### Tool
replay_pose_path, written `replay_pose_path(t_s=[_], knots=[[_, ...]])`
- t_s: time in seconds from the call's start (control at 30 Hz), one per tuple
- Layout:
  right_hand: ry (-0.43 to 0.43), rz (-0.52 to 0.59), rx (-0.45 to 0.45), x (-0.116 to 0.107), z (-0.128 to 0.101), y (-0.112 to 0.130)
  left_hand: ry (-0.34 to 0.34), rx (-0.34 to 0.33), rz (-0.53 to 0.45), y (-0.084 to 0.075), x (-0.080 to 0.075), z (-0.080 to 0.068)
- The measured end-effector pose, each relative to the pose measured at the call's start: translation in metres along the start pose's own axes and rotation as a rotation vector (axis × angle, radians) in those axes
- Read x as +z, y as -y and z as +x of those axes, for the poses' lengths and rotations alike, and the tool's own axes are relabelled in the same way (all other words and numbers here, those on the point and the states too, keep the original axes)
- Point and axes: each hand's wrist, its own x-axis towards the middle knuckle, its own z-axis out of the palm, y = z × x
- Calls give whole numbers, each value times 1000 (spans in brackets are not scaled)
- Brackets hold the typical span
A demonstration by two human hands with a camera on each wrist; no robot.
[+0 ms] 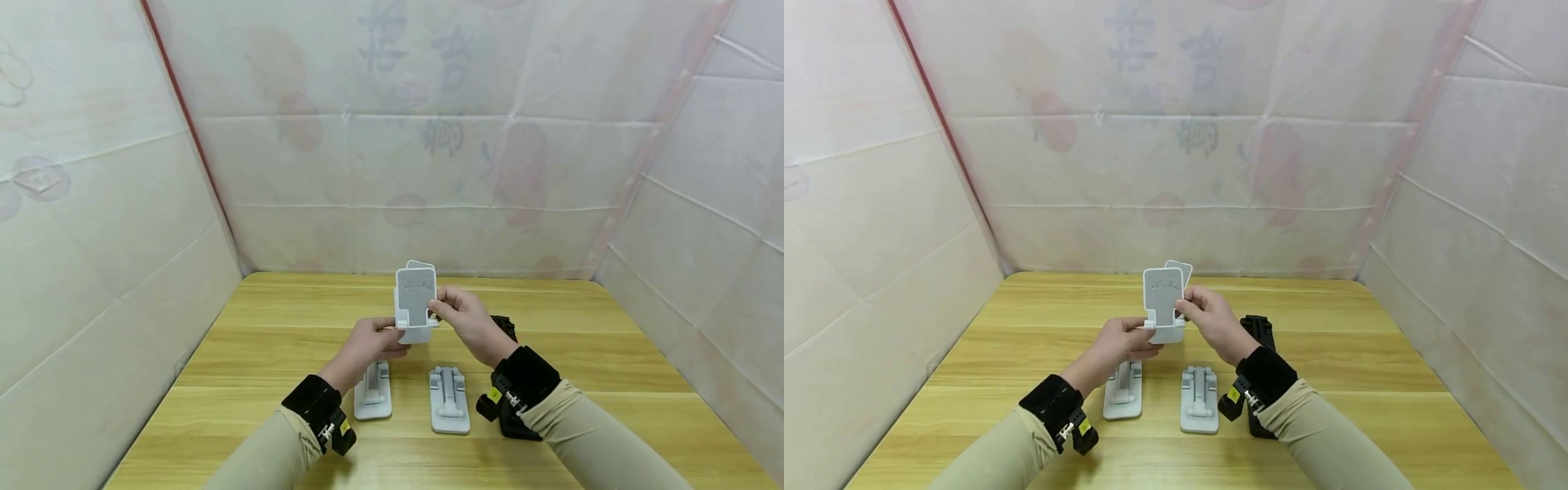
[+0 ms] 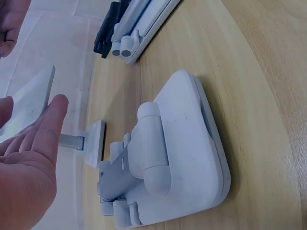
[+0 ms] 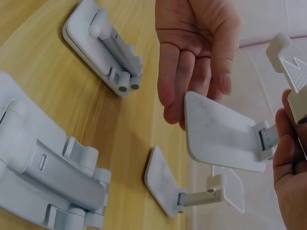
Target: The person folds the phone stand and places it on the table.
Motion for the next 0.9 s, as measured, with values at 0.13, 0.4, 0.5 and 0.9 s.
replay_pose_path(t_s=[0.13, 0.4, 0.5, 0.9], knots=[[9, 12, 7, 1, -1, 2, -28, -9, -37, -1, -1, -1], [15, 33, -4, 1, -1, 1, -57, -19, -11, -3, -4, -2], [13, 31, -8, 1, 0, -1, -89, -21, 6, -3, -5, -2], [-42, 4, 50, -1, 0, -5, -146, -11, 63, -4, -5, -4]])
